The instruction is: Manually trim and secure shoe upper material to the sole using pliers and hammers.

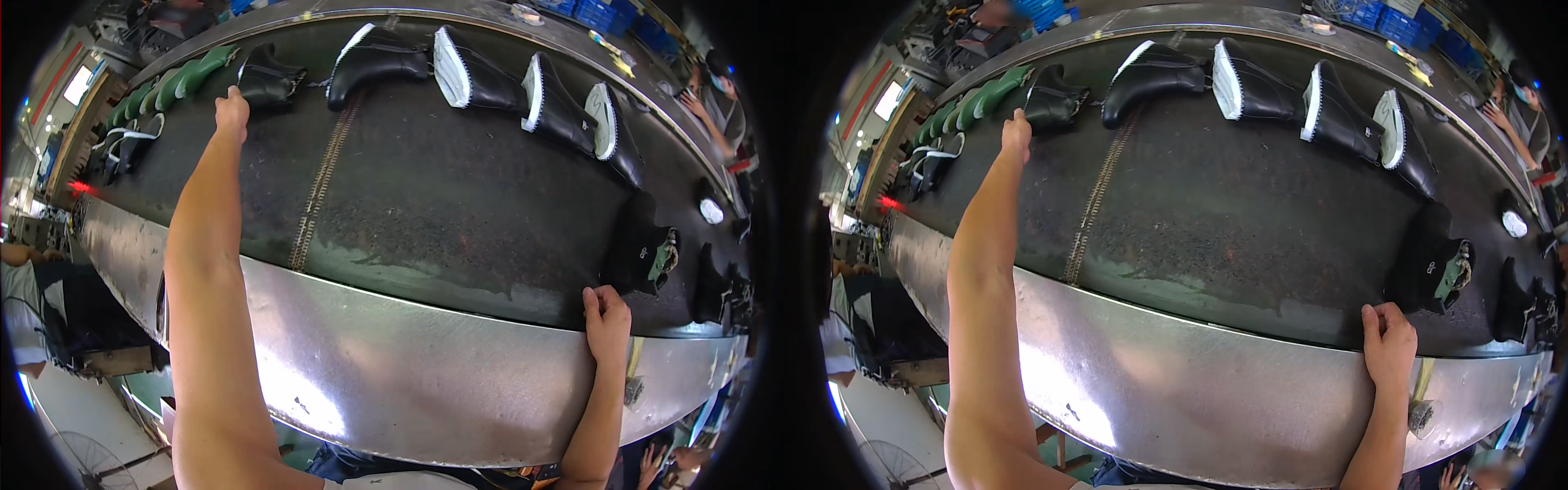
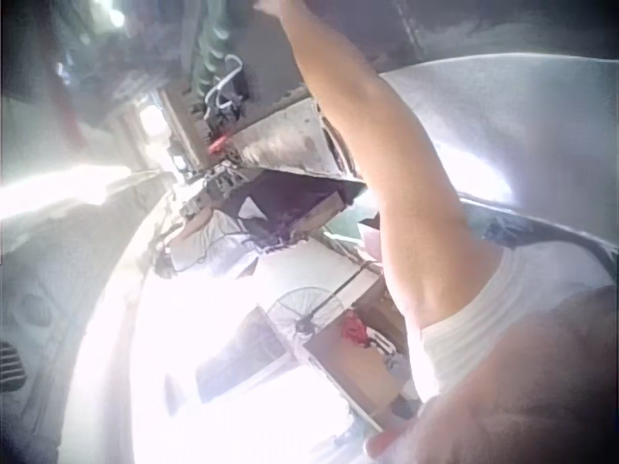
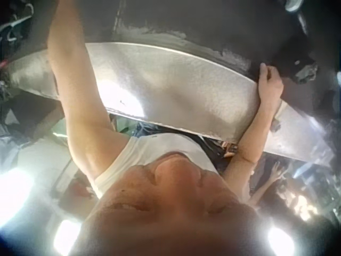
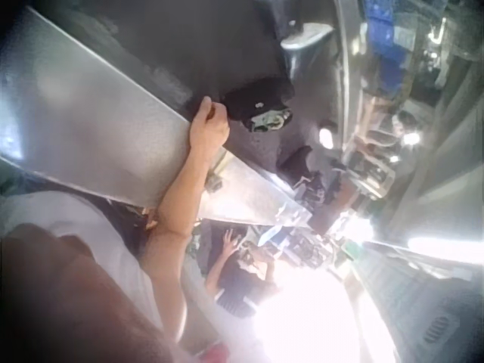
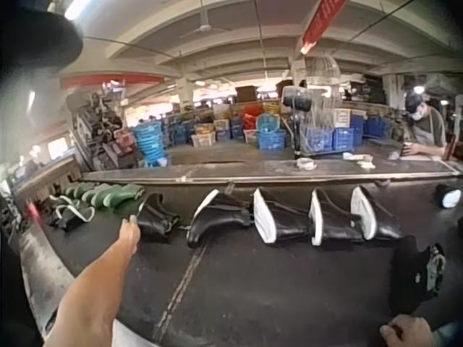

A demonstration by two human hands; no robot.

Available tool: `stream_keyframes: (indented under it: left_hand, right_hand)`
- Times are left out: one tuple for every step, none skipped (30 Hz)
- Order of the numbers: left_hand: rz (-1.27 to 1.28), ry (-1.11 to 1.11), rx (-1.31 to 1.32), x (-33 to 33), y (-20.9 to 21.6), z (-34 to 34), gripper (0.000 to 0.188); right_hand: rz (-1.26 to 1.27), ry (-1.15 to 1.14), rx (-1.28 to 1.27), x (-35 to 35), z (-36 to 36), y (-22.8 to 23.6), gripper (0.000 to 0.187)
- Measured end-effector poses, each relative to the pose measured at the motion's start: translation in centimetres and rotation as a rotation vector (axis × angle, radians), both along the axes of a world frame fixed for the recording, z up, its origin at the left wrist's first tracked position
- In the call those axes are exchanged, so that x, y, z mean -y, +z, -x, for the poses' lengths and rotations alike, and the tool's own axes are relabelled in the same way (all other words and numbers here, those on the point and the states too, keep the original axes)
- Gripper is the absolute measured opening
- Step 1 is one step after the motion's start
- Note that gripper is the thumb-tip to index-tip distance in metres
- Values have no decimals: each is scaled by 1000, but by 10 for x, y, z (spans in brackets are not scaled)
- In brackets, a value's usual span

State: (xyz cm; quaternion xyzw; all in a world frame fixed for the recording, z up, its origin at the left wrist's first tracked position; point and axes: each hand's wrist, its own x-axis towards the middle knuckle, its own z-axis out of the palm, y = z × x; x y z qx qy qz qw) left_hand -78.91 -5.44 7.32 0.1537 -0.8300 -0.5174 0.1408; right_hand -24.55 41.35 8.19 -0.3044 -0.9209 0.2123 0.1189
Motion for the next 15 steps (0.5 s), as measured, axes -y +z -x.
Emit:
stream_keyframes:
  left_hand:
    - [-4,38,44,-7,1,5,71]
    - [0,90,79,-2,5,11,70]
    - [6,93,70,8,-2,22,70]
    - [-119,-6,118,5,-8,21,68]
    - [-243,-102,163,5,-9,21,66]
    - [-354,-25,212,0,-11,22,56]
    - [-417,-82,209,-12,-12,15,36]
    - [-478,-130,235,-15,-9,8,27]
    - [-537,-177,258,-17,-4,-1,20]
    - [-576,-191,276,-23,1,-17,16]
    - [-615,-206,289,-24,5,-32,12]
    - [-655,-201,270,-21,11,-51,11]
    - [-693,-195,247,-13,17,-70,10]
    - [-716,-211,246,-12,25,-94,9]
    - [-738,-229,246,-11,35,-125,9]
  right_hand:
    - [-2,-14,2,1,0,2,29]
    - [27,-12,17,3,3,3,28]
    - [56,-6,30,6,7,3,28]
    - [54,-10,27,6,7,3,28]
    - [43,-5,28,7,8,2,28]
    - [32,2,28,9,10,2,28]
    - [29,-2,28,9,9,4,28]
    - [35,-12,37,11,9,6,28]
    - [42,-19,44,13,9,8,28]
    - [45,-21,42,15,8,10,28]
    - [45,-23,48,17,9,13,29]
    - [47,-23,53,19,10,14,30]
    - [52,-20,41,19,11,13,30]
    - [33,-11,32,17,9,10,31]
    - [14,-3,24,15,6,10,32]
